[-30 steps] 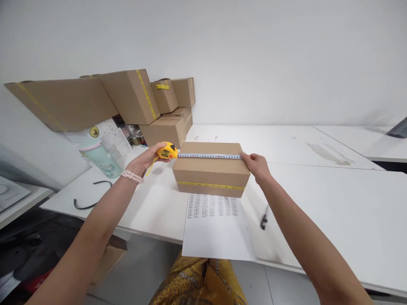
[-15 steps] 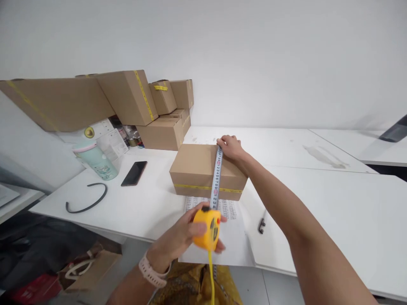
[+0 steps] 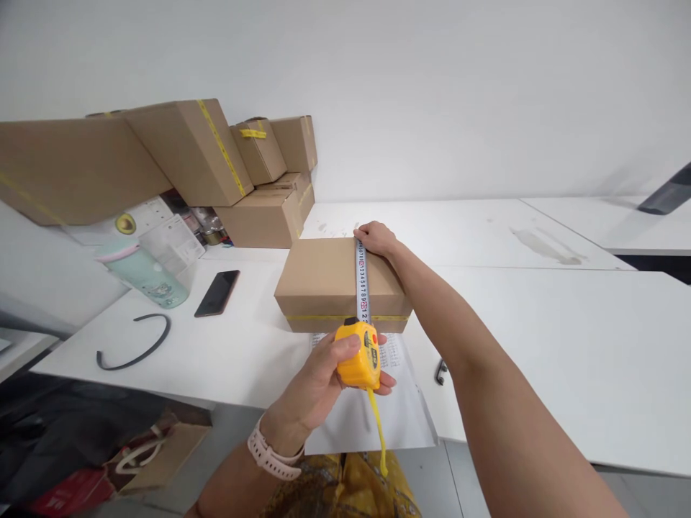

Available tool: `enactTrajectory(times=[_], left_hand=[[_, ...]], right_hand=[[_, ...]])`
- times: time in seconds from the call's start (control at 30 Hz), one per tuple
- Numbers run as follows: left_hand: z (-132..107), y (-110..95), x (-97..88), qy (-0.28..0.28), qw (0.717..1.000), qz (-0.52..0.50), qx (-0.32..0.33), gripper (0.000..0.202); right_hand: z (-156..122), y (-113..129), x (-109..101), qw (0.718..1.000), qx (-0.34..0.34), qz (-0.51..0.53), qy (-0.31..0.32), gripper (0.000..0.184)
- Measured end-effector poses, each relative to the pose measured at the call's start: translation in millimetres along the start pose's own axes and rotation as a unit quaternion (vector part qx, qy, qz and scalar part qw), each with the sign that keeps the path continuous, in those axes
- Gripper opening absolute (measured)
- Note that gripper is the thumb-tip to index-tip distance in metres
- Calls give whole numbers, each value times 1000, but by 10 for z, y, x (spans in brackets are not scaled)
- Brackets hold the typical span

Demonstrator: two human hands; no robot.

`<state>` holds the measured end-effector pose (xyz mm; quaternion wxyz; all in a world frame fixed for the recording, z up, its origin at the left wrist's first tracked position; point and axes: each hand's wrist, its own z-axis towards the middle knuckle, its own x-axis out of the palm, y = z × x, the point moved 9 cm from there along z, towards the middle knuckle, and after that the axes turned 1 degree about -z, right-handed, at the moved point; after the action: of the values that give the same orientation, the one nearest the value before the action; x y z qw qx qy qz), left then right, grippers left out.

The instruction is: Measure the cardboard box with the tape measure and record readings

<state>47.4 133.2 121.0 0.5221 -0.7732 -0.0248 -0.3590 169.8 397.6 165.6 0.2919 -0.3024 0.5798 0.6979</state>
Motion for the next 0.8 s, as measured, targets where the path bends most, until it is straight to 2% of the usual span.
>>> enactTrajectory(times=[0.17,0.27,0.37,0.43,0.47,0.53,0.6,0.7,0.8], left_hand=[[68,15,21,-11,1000,5,3,59],[-50,-48,-94,-7,999,37,19,55],[-320,-269,-468,-44,988,100,105,58],[-532,-491,-867,-128,960,165,189,65],[-620,-581,-1067,-176,941,192,216,68],[-691,-682,-1382,-236,918,222,229,68],[-626,-707,-1552,-246,921,223,206,64],[-462,-786,-1570,-218,936,208,185,59],[-351,-1059,-1448,-194,936,198,219,58]], right_hand=[[-28,101,-27,998,-7,64,-12,40],[-136,112,-274,987,-31,144,-66,47],[-489,-114,-690,962,-33,206,-177,63],[-880,-370,-881,942,-10,223,-249,63],[-1088,-483,-905,939,2,219,-265,62],[-1434,-620,-773,955,18,192,-225,62],[-1682,-644,-534,974,22,168,-150,65],[-1831,-500,-329,987,4,136,-86,65],[-1696,-326,-450,988,6,120,-95,65]])
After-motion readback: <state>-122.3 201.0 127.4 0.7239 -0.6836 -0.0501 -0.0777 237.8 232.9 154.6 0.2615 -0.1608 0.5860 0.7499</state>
